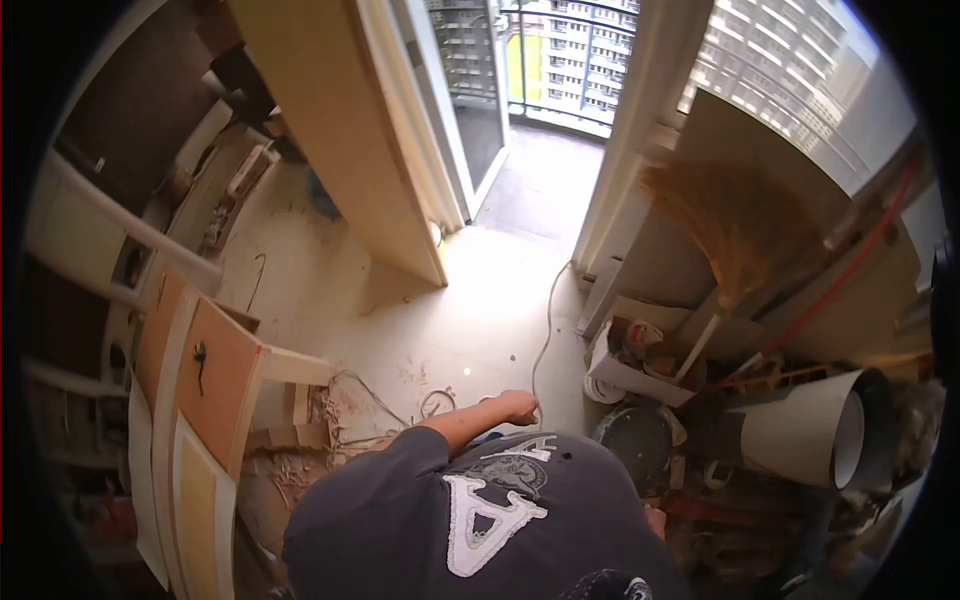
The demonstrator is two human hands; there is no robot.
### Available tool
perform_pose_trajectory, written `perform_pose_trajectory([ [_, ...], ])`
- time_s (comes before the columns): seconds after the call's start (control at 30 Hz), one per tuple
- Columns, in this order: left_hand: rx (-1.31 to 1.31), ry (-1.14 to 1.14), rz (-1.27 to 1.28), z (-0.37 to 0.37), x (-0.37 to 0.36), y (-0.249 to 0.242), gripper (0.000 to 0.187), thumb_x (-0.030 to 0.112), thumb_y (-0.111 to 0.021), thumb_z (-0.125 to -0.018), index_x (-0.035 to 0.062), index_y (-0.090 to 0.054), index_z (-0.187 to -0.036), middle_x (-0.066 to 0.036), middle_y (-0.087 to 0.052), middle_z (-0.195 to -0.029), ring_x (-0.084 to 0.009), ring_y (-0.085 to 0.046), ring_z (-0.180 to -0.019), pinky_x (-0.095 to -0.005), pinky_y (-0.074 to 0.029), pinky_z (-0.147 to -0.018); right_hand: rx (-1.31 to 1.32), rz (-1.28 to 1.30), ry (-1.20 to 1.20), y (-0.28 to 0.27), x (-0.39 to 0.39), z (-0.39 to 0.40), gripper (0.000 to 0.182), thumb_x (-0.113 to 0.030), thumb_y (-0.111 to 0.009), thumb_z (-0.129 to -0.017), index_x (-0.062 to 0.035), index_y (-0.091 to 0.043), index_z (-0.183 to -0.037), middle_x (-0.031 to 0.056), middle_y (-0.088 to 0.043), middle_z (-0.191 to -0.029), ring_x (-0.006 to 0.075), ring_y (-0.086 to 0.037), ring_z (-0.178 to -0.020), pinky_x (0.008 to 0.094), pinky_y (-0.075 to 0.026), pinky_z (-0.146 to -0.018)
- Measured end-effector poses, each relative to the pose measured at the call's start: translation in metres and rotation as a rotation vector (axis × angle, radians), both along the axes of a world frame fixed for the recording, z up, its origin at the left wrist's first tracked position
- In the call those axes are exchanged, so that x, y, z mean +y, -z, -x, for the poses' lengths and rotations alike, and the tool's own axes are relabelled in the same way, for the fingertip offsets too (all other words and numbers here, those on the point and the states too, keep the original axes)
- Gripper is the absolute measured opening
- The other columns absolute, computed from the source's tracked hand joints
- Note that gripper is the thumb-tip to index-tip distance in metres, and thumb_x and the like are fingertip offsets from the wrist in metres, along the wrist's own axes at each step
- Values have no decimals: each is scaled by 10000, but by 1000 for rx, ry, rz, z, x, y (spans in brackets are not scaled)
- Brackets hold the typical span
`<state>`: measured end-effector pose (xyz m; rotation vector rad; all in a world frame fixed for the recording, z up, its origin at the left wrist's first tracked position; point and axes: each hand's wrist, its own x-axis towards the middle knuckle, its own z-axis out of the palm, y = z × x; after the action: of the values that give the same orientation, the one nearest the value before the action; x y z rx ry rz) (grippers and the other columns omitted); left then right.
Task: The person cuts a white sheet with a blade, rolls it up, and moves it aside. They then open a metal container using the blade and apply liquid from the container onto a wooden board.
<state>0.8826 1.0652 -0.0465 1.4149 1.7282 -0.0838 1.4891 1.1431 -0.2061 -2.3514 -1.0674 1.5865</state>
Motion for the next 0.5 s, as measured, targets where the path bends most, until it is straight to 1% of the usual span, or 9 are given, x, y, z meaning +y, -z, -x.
perform_pose_trajectory([
  [0.03,-33,-54,2,17,-16,3,448,417,-669,-862,16,-728,-1053,-224,-712,-1080,-402,-674,-1042,-501,-541,-899,30,-57,-178,-44,20,53,351,-262,-641,-953,-96,-497,-679,45,-433,-619,182,-445,-546,390,-346,-513],
  [0.1,-69,-192,-5,53,-58,11,462,426,-668,-867,11,-726,-1059,-223,-709,-1101,-399,-670,-1061,-500,-535,-917,110,-154,-533,-88,62,136,357,-266,-623,-957,-103,-489,-669,35,-409,-616,179,-436,-551,377,-351,-522],
  [0.13,-65,-274,-16,73,-79,17,467,430,-668,-868,8,-727,-1057,-224,-707,-1110,-397,-669,-1069,-500,-533,-924,180,-230,-695,-90,73,169,348,-281,-617,-956,-87,-515,-687,52,-449,-632,198,-459,-569,382,-370,-543],
  [0.17,-51,-353,-29,95,-98,18,472,434,-667,-868,5,-727,-1055,-224,-706,-1119,-396,-667,-1076,-500,-530,-931,265,-306,-853,-55,88,191,345,-297,-611,-954,-70,-540,-705,68,-488,-647,217,-482,-587,386,-389,-565],
  [0.23,-17,-504,35,136,-140,5,482,437,-673,-865,-8,-731,-1042,-243,-704,-1113,-396,-671,-1078,-496,-533,-932,291,-428,-1110,-29,116,265,337,-337,-610,-944,-33,-594,-801,118,-571,-770,281,-545,-677,403,-434,-645],
  [0.33,-16,-783,53,182,-204,7,504,431,-673,-857,-38,-725,-1036,-265,-698,-1113,-402,-679,-1063,-489,-543,-915,71,-576,-1429,-28,138,389,457,-410,-626,-916,29,-679,-1033,221,-701,-1093,415,-663,-892,440,-514,-822],
  [0.43,-11,-1045,12,204,-253,38,510,419,-676,-844,-53,-721,-1032,-271,-700,-1098,-405,-686,-1039,-492,-547,-903,82,-476,-1669,-54,146,506,395,-390,-634,-921,-5,-688,-993,218,-690,-1088,409,-665,-965,461,-524,-817],
  [0.47,-26,-1136,-27,206,-264,57,503,400,-668,-830,-57,-719,-1033,-276,-703,-1076,-407,-690,-1023,-490,-548,-900,90,-442,-1725,-57,148,543,387,-388,-635,-921,-9,-684,-983,211,-683,-1068,400,-658,-945,458,-519,-801],
  [0.5,-28,-1203,-16,205,-271,53,506,400,-664,-827,-60,-718,-1031,-278,-703,-1071,-406,-691,-1021,-489,-548,-899,96,-398,-1776,-57,147,577,378,-385,-636,-921,-13,-680,-973,203,-677,-1049,392,-651,-925,456,-513,-785],
])
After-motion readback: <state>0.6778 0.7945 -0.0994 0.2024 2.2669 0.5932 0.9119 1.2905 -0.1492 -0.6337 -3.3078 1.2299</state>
